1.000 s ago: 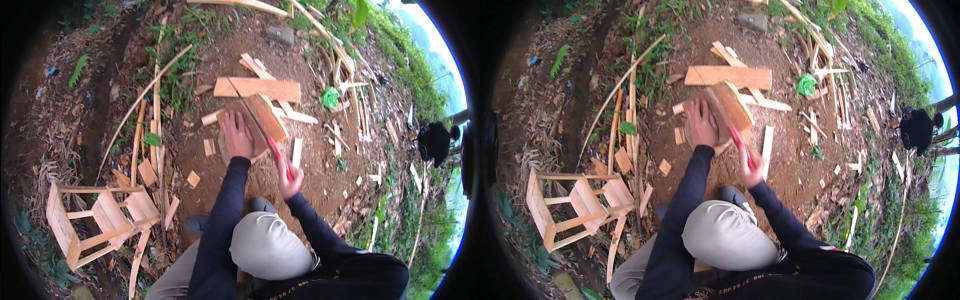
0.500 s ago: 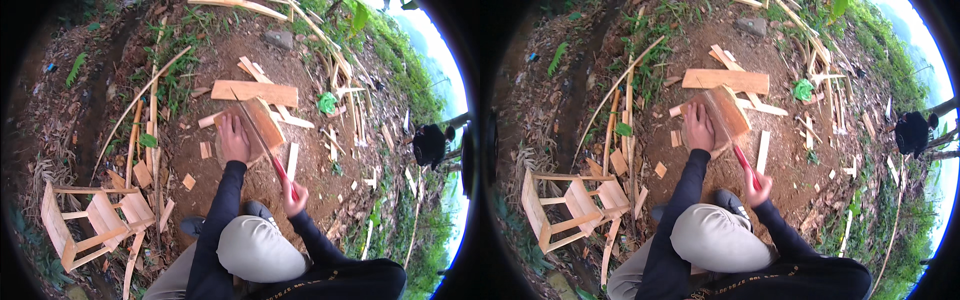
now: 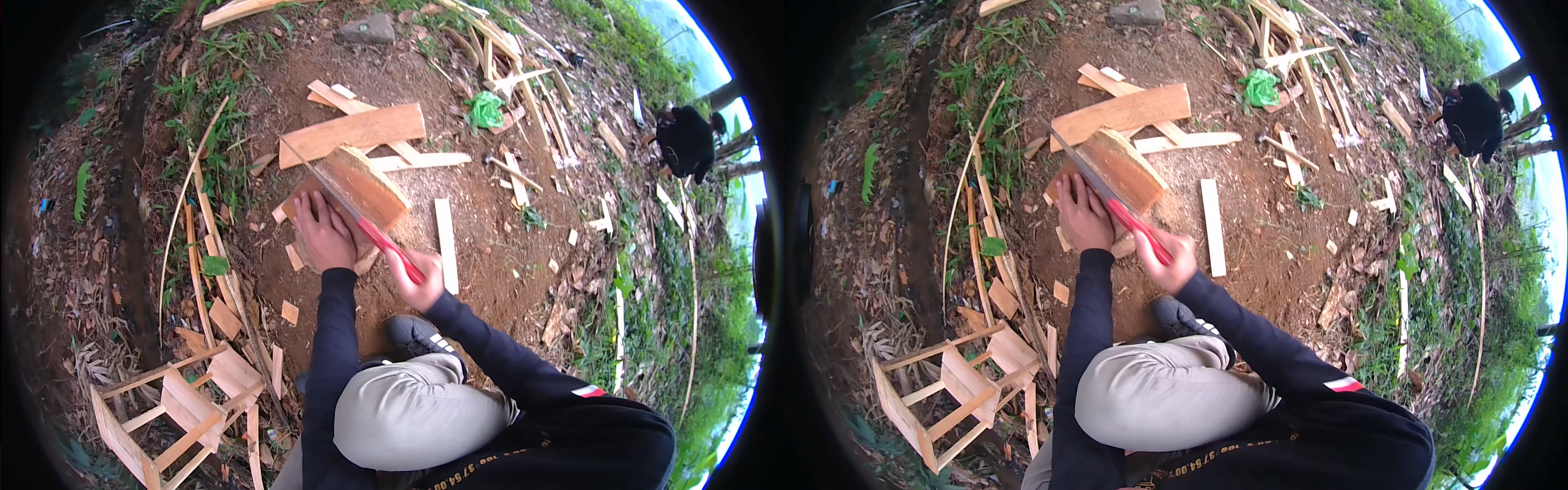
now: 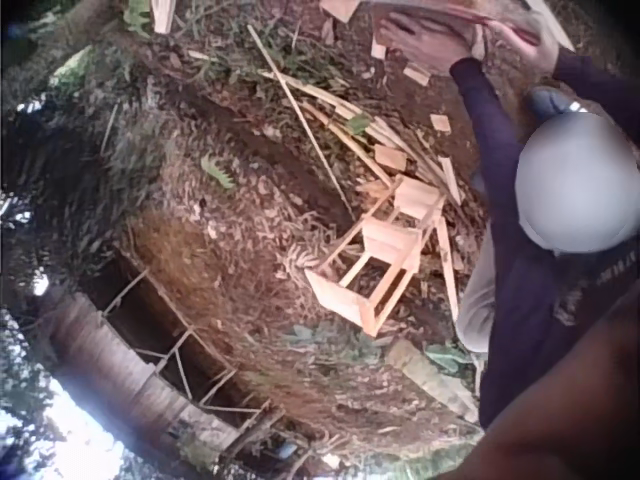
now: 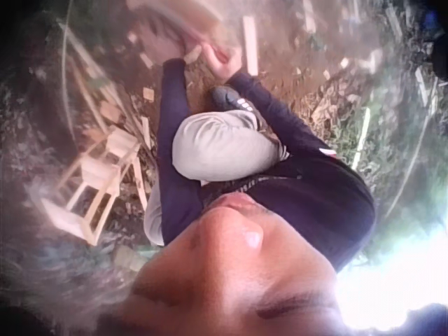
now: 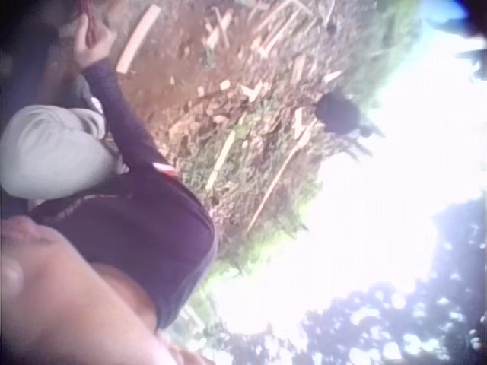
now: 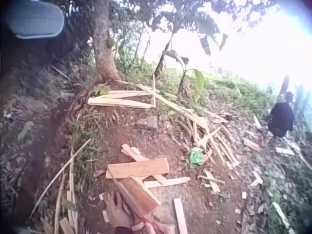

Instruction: The person uses a red hand saw to cut a rectangular wooden plank resting on a tree stump. They hold the wood steady with their left hand while sawing with their right hand, creating smaller pieces of wood that accumulate on the ground.

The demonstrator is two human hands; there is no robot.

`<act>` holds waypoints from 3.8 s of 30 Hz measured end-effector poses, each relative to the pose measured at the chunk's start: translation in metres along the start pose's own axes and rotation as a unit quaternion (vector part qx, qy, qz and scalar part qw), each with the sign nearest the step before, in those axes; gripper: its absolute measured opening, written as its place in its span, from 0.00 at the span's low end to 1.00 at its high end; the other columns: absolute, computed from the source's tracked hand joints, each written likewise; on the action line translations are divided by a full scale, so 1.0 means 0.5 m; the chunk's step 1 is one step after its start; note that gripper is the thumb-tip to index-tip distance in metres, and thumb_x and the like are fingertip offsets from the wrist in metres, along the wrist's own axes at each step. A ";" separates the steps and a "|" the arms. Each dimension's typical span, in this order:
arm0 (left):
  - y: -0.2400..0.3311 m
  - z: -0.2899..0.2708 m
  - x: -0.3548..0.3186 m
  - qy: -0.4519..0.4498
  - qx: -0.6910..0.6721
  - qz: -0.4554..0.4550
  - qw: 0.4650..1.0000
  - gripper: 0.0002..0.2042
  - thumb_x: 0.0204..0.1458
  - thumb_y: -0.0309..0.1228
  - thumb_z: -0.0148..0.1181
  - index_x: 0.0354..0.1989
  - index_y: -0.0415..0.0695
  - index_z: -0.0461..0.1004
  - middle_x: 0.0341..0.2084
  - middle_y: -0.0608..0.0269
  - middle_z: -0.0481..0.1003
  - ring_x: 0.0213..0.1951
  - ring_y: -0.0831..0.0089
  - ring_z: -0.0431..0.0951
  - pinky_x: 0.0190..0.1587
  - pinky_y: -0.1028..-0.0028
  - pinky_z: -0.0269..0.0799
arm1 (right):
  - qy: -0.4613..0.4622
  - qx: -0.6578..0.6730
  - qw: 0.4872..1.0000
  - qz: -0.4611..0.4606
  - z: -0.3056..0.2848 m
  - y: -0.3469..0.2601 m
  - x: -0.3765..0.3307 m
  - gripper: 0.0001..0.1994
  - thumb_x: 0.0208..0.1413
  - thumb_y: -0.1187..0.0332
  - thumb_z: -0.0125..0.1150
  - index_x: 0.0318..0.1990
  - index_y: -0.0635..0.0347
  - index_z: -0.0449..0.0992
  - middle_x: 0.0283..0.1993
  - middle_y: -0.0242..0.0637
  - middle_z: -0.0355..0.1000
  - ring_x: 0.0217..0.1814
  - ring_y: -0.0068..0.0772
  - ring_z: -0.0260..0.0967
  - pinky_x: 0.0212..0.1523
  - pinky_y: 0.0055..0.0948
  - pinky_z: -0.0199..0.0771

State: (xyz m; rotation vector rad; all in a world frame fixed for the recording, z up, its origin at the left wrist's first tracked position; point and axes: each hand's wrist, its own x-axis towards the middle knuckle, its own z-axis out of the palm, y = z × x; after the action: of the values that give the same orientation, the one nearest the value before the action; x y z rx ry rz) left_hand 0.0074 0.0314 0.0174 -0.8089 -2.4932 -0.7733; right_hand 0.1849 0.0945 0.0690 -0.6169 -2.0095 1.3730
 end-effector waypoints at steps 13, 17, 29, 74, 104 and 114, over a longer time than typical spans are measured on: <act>-0.015 0.009 -0.009 0.005 -0.024 -0.025 0.999 0.20 0.59 0.29 0.52 0.61 0.40 0.71 0.64 0.47 0.65 0.68 0.49 0.61 0.69 0.51 0.54 | 0.062 -0.068 0.995 -0.036 0.002 0.033 -0.038 0.15 0.62 0.69 0.60 0.22 0.64 0.73 0.13 0.40 0.61 0.12 0.23 0.59 0.17 0.30 0.54; -0.022 -0.001 -0.002 -0.004 0.000 -0.021 1.000 0.21 0.58 0.29 0.52 0.60 0.37 0.70 0.63 0.44 0.64 0.68 0.48 0.59 0.70 0.50 0.53 | 0.032 -0.031 0.999 0.016 -0.056 0.024 -0.096 0.09 0.62 0.72 0.59 0.32 0.65 0.82 0.13 0.36 0.65 0.13 0.22 0.63 0.18 0.28 0.57; -0.015 0.010 -0.005 0.010 -0.018 -0.022 1.000 0.21 0.56 0.28 0.53 0.60 0.37 0.70 0.63 0.43 0.64 0.68 0.48 0.59 0.70 0.50 0.53 | 0.038 -0.086 0.996 -0.008 -0.019 0.059 -0.055 0.08 0.63 0.70 0.58 0.39 0.63 0.84 0.17 0.32 0.67 0.17 0.14 0.60 0.21 0.24 0.56; -0.117 -0.017 0.052 -0.078 -0.236 -0.228 0.941 0.25 0.55 0.48 0.64 0.49 0.36 0.74 0.36 0.52 0.81 0.37 0.63 0.81 0.43 0.66 0.73 | 0.125 0.231 0.960 0.095 -0.164 -0.122 -0.024 0.20 0.72 0.63 0.44 0.24 0.60 0.60 0.13 0.27 0.52 0.11 0.18 0.43 0.14 0.23 0.45; 0.044 -0.140 0.233 -0.197 -0.035 0.380 0.903 0.17 0.49 0.25 0.61 0.49 0.51 0.74 0.31 0.54 0.80 0.34 0.59 0.84 0.38 0.64 0.82 | 0.235 0.236 0.942 0.043 -0.318 -0.195 -0.015 0.22 0.71 0.59 0.45 0.22 0.57 0.59 0.13 0.25 0.49 0.11 0.18 0.40 0.14 0.21 0.43; -0.078 -0.338 0.222 0.215 -0.474 -0.159 0.839 0.13 0.64 0.34 0.58 0.48 0.36 0.67 0.43 0.58 0.77 0.44 0.77 0.75 0.49 0.76 0.70 | 0.092 0.178 0.979 0.036 -0.285 -0.129 -0.043 0.22 0.71 0.62 0.46 0.21 0.57 0.57 0.12 0.27 0.51 0.10 0.18 0.44 0.14 0.23 0.43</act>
State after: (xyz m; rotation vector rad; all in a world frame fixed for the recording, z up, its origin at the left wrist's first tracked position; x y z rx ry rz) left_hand -0.0660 -0.0536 0.1899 -0.3888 -1.7525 -2.1202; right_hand 0.2997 0.1496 0.1624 -0.6304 -1.5595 1.6061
